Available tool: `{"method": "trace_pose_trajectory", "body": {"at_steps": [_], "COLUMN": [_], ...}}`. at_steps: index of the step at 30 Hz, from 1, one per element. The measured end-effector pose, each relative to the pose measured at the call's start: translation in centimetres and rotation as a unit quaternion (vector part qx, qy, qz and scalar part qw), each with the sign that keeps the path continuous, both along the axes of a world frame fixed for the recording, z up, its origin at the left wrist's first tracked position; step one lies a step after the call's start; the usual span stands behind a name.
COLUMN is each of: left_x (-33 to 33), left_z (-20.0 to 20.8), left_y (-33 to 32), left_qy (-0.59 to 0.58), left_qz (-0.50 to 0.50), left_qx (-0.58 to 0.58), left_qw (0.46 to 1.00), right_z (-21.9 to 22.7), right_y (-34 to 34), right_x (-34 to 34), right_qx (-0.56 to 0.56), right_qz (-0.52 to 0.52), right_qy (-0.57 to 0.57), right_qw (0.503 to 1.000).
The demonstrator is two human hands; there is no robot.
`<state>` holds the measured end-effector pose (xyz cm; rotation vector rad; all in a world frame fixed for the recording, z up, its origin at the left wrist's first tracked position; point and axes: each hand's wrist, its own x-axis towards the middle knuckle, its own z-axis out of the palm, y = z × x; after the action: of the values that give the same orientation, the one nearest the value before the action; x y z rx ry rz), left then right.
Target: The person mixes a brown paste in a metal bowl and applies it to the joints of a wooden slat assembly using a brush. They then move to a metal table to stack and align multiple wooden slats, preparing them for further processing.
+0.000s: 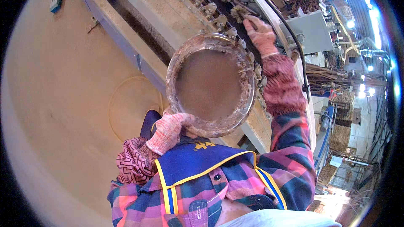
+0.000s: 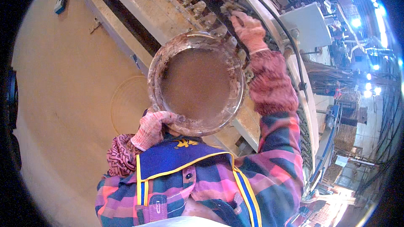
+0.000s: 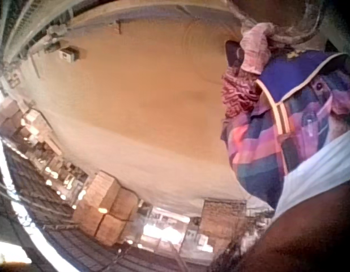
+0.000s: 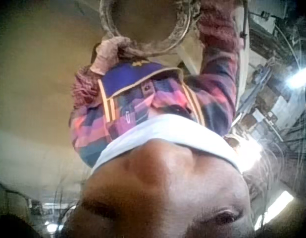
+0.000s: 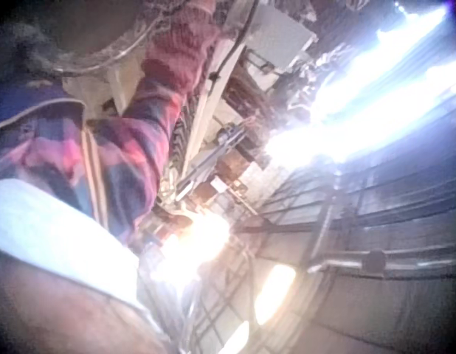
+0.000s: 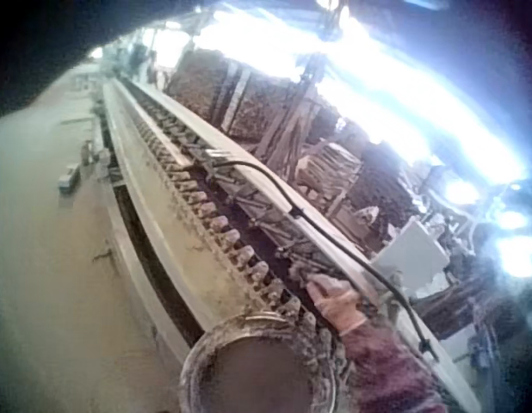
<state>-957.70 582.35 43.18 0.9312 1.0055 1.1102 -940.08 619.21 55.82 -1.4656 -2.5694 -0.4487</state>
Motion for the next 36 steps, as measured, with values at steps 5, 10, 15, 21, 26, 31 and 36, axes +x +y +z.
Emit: {"method": "trace_pose_trajectory", "body": {"at_steps": [5,10,15,21,26,31,36], "left_x": [1.8,1.5,1.2,2.5,4.2,6.3,-3.1], "left_z": [-5.2,-3.6,-2.8,-4.1,-2.4,-4.5,-2.6], "left_y": [-1.3,-1.6,-3.3,-4.3,-4.0,-5.2,-1.1], "left_qy": [-0.122,-0.225,0.193,0.207,-0.259,-0.043,-0.156], "left_qz": [0.053,0.119,0.086,0.066,0.117,0.119,0.100], "left_qx": [-0.100,-0.187,0.132,0.111,-0.287,-0.057,-0.122], "left_qw": [0.986,0.949,0.969,0.970,0.915,0.990,0.975], "right_z": [1.1,-2.7,0.2,-3.8,-0.2,-1.4,2.3], "right_y": [1.2,-1.5,0.4,-1.6,-2.3,-0.2,0.6], "right_x": [-2.8,-0.7,-2.7,1.8,1.9,2.9,-3.8], "right_qx": [-0.092,0.047,-0.136,-0.023,-0.142,-0.097,-0.129], "right_qz": [0.078,0.079,0.069,0.015,0.064,0.069,0.132], "right_qy": [0.135,-0.007,0.170,0.027,0.199,0.098,0.203], "right_qw": [0.983,0.996,0.974,0.999,0.968,0.988,0.961]}}
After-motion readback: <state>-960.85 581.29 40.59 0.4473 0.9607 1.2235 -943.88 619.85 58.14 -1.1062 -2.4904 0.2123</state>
